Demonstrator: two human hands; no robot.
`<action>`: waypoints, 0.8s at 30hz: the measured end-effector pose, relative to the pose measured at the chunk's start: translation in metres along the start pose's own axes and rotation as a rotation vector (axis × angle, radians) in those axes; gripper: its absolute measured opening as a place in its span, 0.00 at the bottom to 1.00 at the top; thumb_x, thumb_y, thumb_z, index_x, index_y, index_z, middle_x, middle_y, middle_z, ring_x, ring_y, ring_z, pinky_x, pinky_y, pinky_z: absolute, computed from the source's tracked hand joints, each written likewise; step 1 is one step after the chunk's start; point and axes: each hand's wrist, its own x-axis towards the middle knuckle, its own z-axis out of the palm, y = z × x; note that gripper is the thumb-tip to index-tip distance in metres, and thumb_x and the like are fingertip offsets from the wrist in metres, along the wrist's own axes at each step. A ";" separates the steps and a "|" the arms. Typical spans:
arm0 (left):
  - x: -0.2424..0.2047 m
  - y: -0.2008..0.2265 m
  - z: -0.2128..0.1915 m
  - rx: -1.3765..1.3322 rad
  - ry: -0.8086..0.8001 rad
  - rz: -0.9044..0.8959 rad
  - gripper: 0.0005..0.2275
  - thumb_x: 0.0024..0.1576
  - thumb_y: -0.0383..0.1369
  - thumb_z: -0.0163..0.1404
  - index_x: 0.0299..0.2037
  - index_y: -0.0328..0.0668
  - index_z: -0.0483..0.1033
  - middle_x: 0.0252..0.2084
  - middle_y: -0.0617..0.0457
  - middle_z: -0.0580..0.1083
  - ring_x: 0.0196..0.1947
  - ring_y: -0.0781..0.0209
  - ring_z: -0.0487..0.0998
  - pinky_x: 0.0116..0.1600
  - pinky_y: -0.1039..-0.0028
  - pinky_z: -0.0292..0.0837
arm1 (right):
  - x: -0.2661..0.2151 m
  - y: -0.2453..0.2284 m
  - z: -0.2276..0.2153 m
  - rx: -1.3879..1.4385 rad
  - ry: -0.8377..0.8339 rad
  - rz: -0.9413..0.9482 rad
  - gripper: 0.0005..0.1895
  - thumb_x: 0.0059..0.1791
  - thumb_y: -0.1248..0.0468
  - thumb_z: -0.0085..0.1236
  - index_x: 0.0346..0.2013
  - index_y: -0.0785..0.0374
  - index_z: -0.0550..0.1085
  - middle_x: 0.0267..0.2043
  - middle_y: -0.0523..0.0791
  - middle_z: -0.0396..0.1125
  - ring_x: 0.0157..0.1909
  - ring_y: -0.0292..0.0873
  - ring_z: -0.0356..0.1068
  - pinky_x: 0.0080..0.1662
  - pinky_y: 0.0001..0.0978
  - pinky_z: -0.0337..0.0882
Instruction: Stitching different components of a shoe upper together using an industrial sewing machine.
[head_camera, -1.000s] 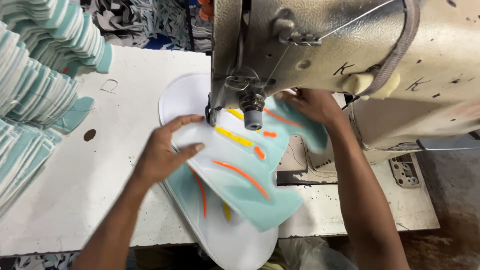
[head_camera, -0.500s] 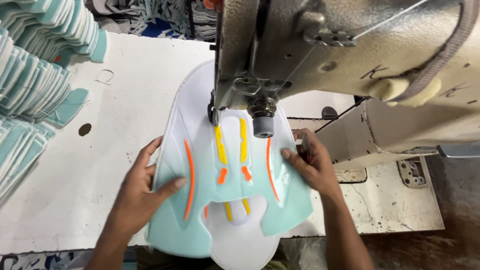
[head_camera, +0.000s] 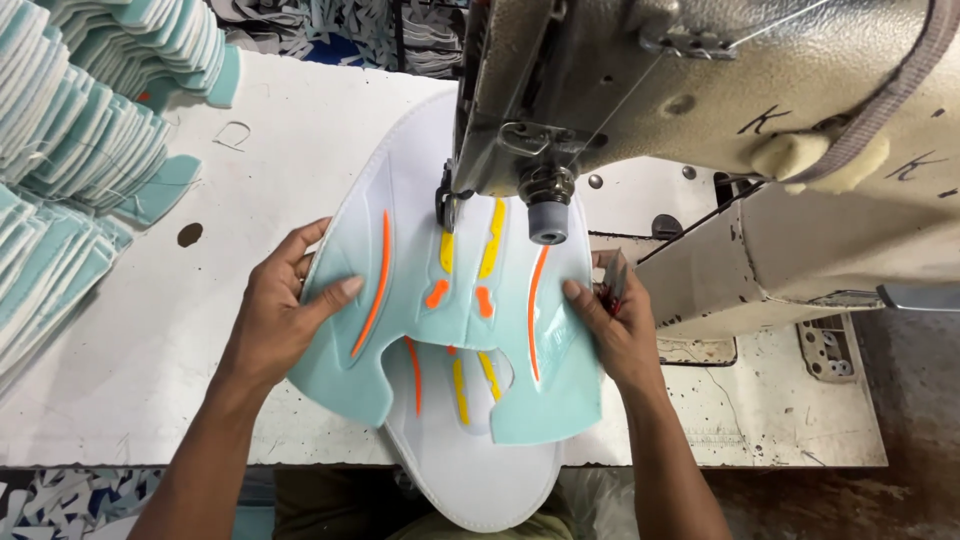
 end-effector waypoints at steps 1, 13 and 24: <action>0.003 0.001 0.001 0.015 0.004 0.015 0.29 0.54 0.27 0.57 0.68 0.33 0.62 0.44 0.44 0.81 0.42 0.64 0.82 0.46 0.74 0.80 | 0.002 -0.002 0.000 -0.002 -0.001 -0.001 0.16 0.52 0.60 0.60 0.48 0.65 0.69 0.34 0.42 0.73 0.31 0.31 0.71 0.34 0.24 0.73; 0.036 0.005 0.002 0.000 0.038 0.051 0.29 0.55 0.27 0.57 0.67 0.32 0.63 0.43 0.42 0.81 0.40 0.62 0.83 0.43 0.74 0.81 | 0.041 0.002 0.000 0.025 -0.004 -0.014 0.15 0.53 0.60 0.59 0.49 0.65 0.70 0.27 0.39 0.72 0.28 0.29 0.68 0.31 0.21 0.68; 0.033 -0.012 -0.007 -0.059 0.083 0.142 0.26 0.59 0.25 0.55 0.68 0.34 0.64 0.46 0.43 0.79 0.41 0.66 0.80 0.44 0.76 0.78 | 0.066 0.041 -0.018 -0.156 0.144 -0.061 0.14 0.58 0.56 0.53 0.44 0.66 0.76 0.28 0.35 0.64 0.29 0.28 0.58 0.33 0.24 0.58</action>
